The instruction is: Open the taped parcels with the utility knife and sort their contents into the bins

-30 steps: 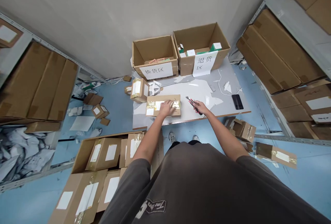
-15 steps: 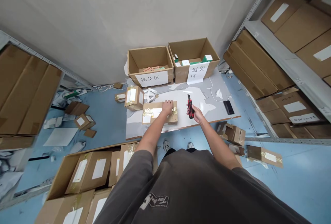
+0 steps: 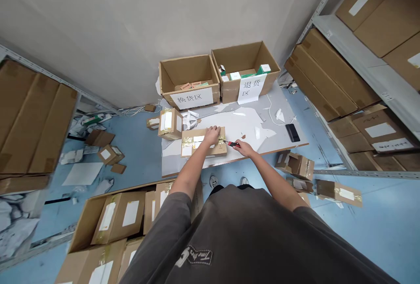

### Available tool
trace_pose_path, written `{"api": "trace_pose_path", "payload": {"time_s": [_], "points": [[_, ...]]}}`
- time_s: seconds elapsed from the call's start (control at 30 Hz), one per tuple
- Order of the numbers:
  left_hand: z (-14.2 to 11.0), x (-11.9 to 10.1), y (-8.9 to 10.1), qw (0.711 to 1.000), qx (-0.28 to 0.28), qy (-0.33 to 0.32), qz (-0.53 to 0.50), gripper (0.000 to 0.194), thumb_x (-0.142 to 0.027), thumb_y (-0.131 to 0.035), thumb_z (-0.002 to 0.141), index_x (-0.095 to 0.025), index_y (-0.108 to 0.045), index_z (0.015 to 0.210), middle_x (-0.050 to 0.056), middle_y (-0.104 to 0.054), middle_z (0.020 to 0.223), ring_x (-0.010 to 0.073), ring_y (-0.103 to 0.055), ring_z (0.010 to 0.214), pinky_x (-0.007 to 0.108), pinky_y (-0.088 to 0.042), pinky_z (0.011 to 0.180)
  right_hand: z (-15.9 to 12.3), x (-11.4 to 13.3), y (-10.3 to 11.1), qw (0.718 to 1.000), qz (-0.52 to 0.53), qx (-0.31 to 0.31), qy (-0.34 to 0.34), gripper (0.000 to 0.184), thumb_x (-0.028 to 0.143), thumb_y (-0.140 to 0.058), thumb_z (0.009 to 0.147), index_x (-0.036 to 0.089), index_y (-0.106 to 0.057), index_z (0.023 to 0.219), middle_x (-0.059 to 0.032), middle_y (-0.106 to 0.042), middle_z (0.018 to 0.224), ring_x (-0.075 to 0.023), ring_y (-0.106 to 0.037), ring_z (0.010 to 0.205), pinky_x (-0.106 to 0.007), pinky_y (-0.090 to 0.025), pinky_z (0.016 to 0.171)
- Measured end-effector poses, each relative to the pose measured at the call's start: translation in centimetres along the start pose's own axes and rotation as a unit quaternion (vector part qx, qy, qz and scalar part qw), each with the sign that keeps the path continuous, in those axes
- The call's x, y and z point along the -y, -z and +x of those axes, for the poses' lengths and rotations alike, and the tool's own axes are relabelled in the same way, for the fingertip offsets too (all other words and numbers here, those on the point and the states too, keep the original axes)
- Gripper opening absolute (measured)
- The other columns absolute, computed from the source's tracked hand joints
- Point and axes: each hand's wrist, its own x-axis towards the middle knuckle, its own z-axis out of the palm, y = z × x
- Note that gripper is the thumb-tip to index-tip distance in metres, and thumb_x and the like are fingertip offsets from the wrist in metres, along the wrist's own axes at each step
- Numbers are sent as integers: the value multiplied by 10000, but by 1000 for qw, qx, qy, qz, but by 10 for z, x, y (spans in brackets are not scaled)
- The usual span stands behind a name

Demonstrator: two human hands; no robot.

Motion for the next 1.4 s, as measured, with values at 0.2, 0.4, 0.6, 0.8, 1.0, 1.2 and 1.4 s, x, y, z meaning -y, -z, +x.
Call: {"api": "trace_pose_path", "payload": {"time_s": [0.2,0.4,0.6,0.8,1.0,1.2,1.4], "points": [[-7,5,3,1000,-4,-20,-22,777,-184,-684,794,-287,-522,1547,148,-561,1512,368,-469,1441,567,-319,1256,19,10,11,990,-133,-2,48,259,420,-570,1107,228,-647,1264,-109,-768,1225,-268,-703,1047,-299,-424,788],[-9,8,4,998,20,-43,-41,890,-178,-756,716,-326,-509,1558,132,-537,1511,371,-460,1435,550,-325,1244,21,13,14,976,-196,-1,89,293,411,-532,1141,210,-637,1327,-133,-744,1280,-279,-682,1139,-334,-443,892],[-17,4,0,999,-14,-8,-43,772,-138,-729,730,-285,-525,1460,128,-564,1468,357,-487,1382,532,-326,1231,25,13,12,970,-221,4,98,352,433,-479,1158,184,-640,1348,-161,-737,1297,-295,-682,1138,-343,-440,884],[-26,-1,-3,998,-31,24,-49,603,-136,-710,761,-270,-542,1325,127,-592,1413,354,-491,1365,536,-334,1222,33,12,16,967,-230,4,107,364,447,-484,1153,193,-644,1359,-158,-737,1303,-305,-675,1149,-344,-437,884],[-31,-2,-3,998,-28,23,-59,535,-120,-680,781,-262,-559,1282,131,-598,1415,362,-477,1387,550,-352,1222,38,8,19,964,-235,11,125,380,451,-498,1144,189,-658,1368,-177,-732,1318,-315,-670,1156,-359,-447,896],[-35,-1,-6,995,-41,27,-84,541,-99,-663,767,-258,-566,1275,127,-633,1377,367,-490,1377,571,-369,1221,39,5,20,965,-229,13,125,365,439,-508,1145,181,-662,1352,-179,-730,1320,-320,-665,1171,-355,-442,905],[-40,-1,-12,994,-47,17,-94,557,-100,-653,775,-248,-571,1306,138,-637,1388,364,-495,1367,572,-364,1231,52,11,23,969,-217,4,117,348,427,-507,1143,189,-655,1348,-167,-739,1302,-312,-667,1155,-348,-446,891]]}}
